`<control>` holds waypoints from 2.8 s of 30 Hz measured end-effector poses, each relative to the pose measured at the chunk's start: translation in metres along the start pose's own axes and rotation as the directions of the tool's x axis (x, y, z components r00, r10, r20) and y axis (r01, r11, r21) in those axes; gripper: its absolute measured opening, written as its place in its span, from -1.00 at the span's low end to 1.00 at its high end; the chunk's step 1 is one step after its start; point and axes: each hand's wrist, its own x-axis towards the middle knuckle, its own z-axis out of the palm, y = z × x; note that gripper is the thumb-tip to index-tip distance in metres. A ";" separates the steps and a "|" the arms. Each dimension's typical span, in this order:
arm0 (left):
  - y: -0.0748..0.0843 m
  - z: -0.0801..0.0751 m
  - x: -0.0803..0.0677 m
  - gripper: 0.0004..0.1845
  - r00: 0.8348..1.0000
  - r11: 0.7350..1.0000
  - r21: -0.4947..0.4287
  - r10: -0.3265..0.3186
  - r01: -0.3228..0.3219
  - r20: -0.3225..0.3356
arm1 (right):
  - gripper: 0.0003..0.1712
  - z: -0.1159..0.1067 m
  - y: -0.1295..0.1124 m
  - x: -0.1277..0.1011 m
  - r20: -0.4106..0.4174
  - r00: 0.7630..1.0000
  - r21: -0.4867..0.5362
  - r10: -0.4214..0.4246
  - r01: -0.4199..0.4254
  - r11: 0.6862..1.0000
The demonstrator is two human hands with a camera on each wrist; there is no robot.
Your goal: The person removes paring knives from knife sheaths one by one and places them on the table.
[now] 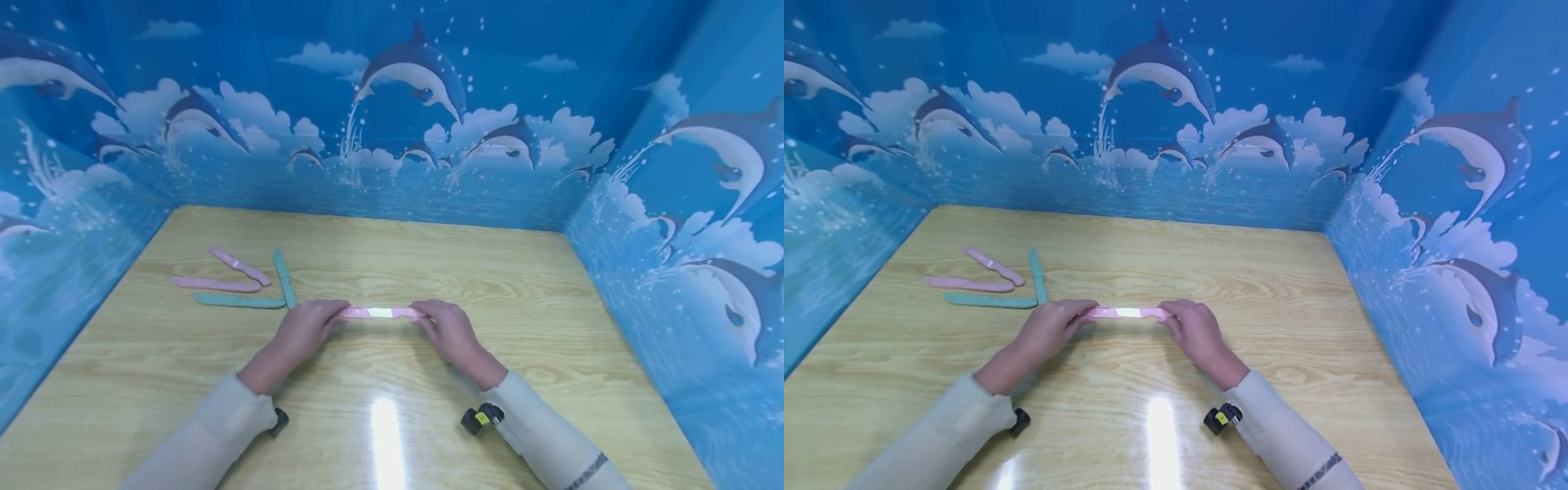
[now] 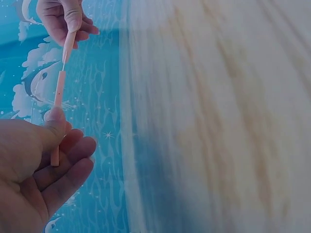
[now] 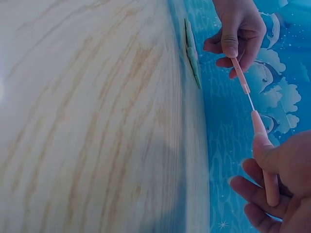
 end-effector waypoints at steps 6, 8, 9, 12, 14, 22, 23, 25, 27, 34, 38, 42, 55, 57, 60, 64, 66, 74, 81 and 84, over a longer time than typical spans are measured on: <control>0.001 0.000 0.001 -0.74 1.000 1.000 -0.003 -0.020 0.020 0.013 | -0.73 -0.002 0.001 -0.001 -0.013 1.000 0.014 -0.013 0.013 1.000; 0.001 -0.001 0.001 -0.74 1.000 1.000 -0.005 -0.029 0.029 0.011 | -0.75 -0.001 0.002 -0.001 -0.005 1.000 0.018 -0.012 0.012 1.000; 0.001 -0.001 0.001 -0.75 0.999 0.999 -0.005 -0.031 0.032 0.011 | -0.76 -0.001 0.002 -0.001 -0.002 1.000 0.021 -0.011 0.011 1.000; 0.001 -0.002 0.001 -0.75 0.999 0.999 -0.009 -0.030 0.031 0.019 | -0.76 -0.001 0.003 -0.001 -0.007 1.000 0.021 -0.012 0.012 1.000; 0.001 -0.002 0.002 -0.74 0.999 1.000 -0.010 -0.026 0.026 0.027 | -0.75 -0.001 0.003 -0.001 -0.019 1.000 0.016 -0.013 0.014 1.000; 0.002 -0.002 0.001 -0.74 0.999 0.999 -0.011 -0.043 0.043 0.017 | -0.81 0.000 0.003 -0.002 0.009 1.000 0.014 0.023 -0.023 1.000; 0.002 -0.002 0.001 -0.74 0.999 0.999 -0.010 -0.042 0.042 0.017 | -0.82 0.000 0.003 -0.002 0.009 1.000 0.019 0.021 -0.021 1.000; 0.002 -0.002 0.001 -0.74 0.999 0.999 -0.005 -0.037 0.037 0.021 | -0.82 0.000 0.004 -0.002 -0.003 1.000 0.026 0.013 -0.013 1.000; 0.001 -0.002 0.000 -0.74 0.999 1.000 -0.002 -0.029 0.030 0.022 | -0.80 -0.001 0.004 -0.002 -0.016 1.000 0.024 0.004 -0.003 1.000; -0.001 -0.002 -0.001 -0.72 0.999 1.000 0.001 -0.031 0.031 0.016 | -0.74 -0.002 0.007 -0.004 -0.022 0.999 -0.002 0.029 -0.029 1.000; -0.001 -0.002 -0.001 -0.73 1.000 1.000 0.010 -0.024 0.024 0.016 | -0.78 -0.002 0.008 -0.004 -0.024 0.999 0.000 0.029 -0.029 1.000; -0.001 -0.002 -0.001 -0.74 1.000 1.000 0.014 -0.022 0.021 0.015 | -0.78 -0.003 0.009 -0.005 -0.030 0.999 0.000 0.026 -0.026 1.000; -0.007 -0.004 -0.001 -0.76 0.998 0.997 0.044 -0.062 0.062 0.000 | -0.75 -0.011 0.020 -0.008 -0.009 0.992 -0.015 0.124 -0.124 0.992; -0.006 -0.004 -0.001 -0.77 0.998 0.997 0.038 -0.062 0.062 -0.007 | -0.76 -0.010 0.021 -0.008 -0.007 0.992 -0.015 0.126 -0.127 0.992; -0.005 -0.004 -0.001 -0.80 0.997 0.997 0.026 -0.075 0.075 -0.006 | -0.76 -0.011 0.021 -0.008 -0.016 0.992 -0.015 0.128 -0.128 0.992; -0.002 -0.004 0.000 -0.81 0.994 0.994 -0.012 -0.105 0.105 0.013 | -0.76 -0.011 0.022 -0.007 -0.020 0.991 -0.022 0.129 -0.129 0.991; -0.001 -0.003 0.000 -0.79 0.992 0.992 -0.042 -0.121 0.121 0.022 | -0.76 -0.011 0.023 -0.007 -0.016 0.991 -0.026 0.132 -0.132 0.991; 0.005 0.001 0.003 -0.81 0.985 0.967 -0.184 -0.172 0.173 0.027 | -0.75 -0.012 0.023 -0.008 -0.004 0.988 -0.034 0.154 -0.154 0.988; 0.008 0.002 0.004 -0.81 0.967 0.908 -0.331 -0.238 0.256 0.093 | -0.77 -0.011 0.024 -0.009 -0.001 0.987 -0.023 0.161 -0.161 0.987; 0.008 0.001 0.004 -0.82 0.949 0.871 -0.380 -0.273 0.312 0.156 | -0.78 -0.011 0.024 -0.009 -0.001 0.988 -0.020 0.156 -0.156 0.988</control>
